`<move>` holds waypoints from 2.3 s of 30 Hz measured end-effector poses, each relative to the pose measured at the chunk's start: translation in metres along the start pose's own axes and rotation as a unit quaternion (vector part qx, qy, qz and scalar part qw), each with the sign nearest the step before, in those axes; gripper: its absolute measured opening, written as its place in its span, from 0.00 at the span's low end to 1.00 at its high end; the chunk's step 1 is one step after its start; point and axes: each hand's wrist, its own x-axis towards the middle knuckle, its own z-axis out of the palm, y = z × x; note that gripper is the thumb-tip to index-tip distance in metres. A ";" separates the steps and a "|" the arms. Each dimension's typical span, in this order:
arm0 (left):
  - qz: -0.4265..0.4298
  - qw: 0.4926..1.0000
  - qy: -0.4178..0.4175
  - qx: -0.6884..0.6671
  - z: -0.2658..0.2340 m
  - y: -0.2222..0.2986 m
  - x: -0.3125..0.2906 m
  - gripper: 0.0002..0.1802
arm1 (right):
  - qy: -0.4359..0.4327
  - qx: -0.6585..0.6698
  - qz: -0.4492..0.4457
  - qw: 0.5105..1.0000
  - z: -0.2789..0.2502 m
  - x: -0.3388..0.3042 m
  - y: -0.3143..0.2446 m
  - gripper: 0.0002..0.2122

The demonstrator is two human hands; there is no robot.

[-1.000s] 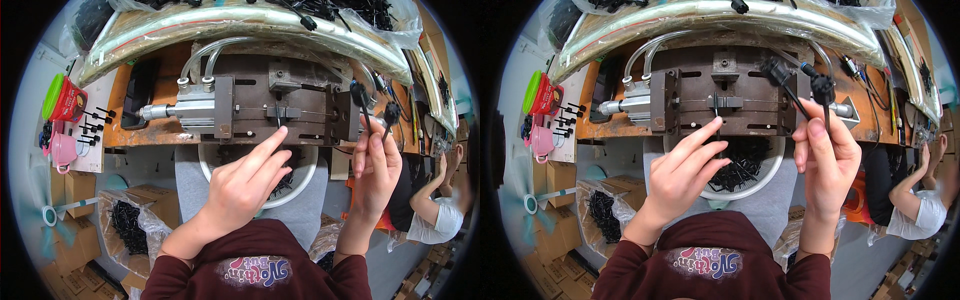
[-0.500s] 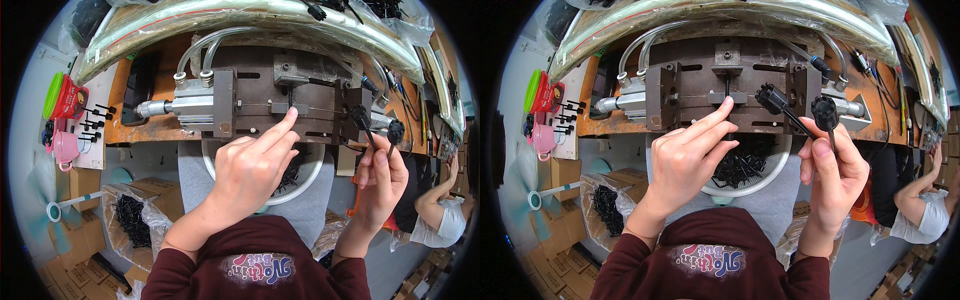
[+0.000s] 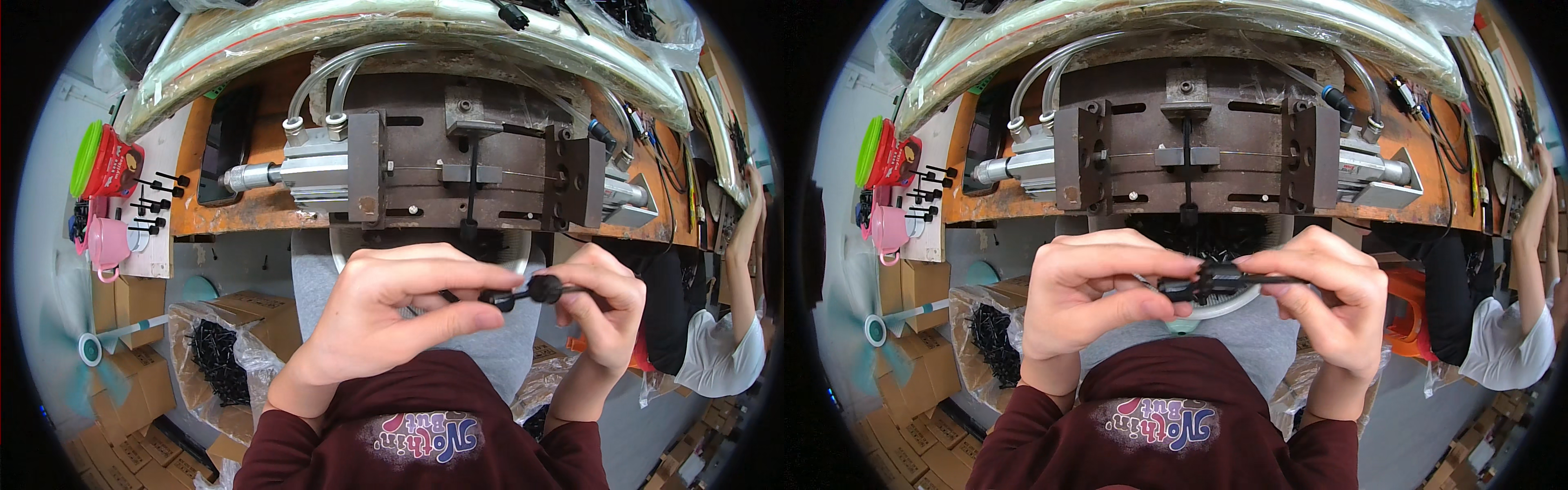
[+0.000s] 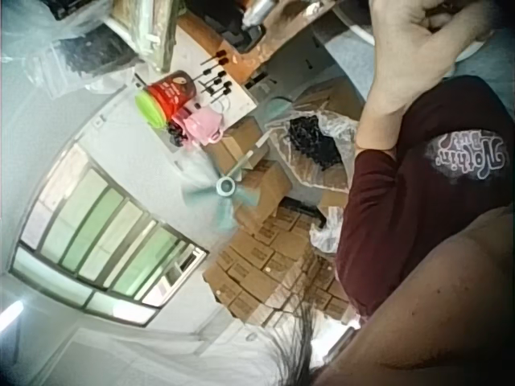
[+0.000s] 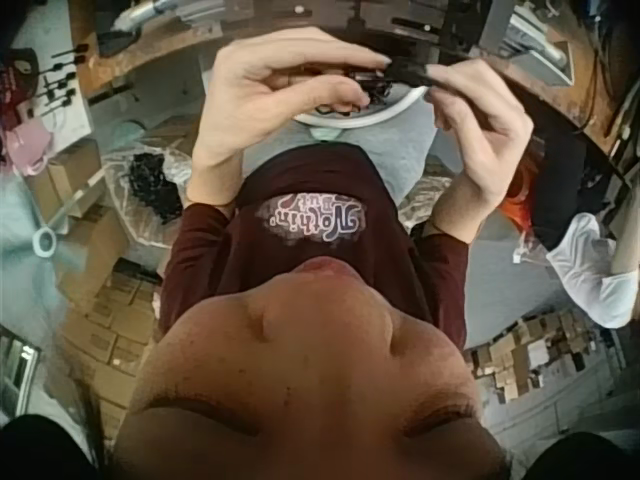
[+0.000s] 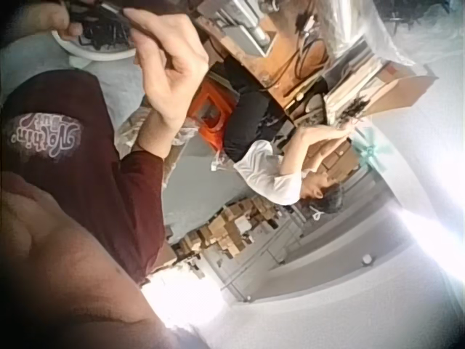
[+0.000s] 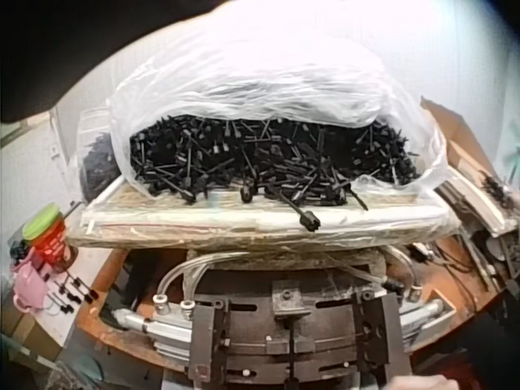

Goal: Manually assemble small plastic and wire components using a pneumatic jig.

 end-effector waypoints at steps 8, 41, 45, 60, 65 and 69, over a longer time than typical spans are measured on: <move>0.206 0.867 0.115 0.438 0.006 -0.013 0.004 0.16 | 0.189 -0.134 -0.083 0.969 0.010 0.000 -0.001 0.16; 0.232 0.868 0.127 0.420 0.006 -0.005 0.001 0.16 | 0.149 -0.426 -0.356 0.818 0.008 0.125 -0.030 0.17; 0.216 0.817 0.097 0.525 0.010 -0.024 0.008 0.14 | 0.126 -0.397 -0.320 0.851 0.016 0.153 -0.036 0.13; 0.188 0.782 0.068 0.590 0.008 -0.017 0.021 0.15 | 0.067 -0.107 -0.080 0.989 0.002 0.090 -0.037 0.12; 0.171 0.854 0.064 0.487 -0.010 0.033 0.035 0.20 | 0.069 -0.084 -0.024 0.994 0.013 0.041 -0.027 0.12; 0.328 0.754 0.205 0.531 -0.046 0.063 0.093 0.12 | 0.075 -0.135 -0.080 0.985 0.026 0.021 -0.004 0.13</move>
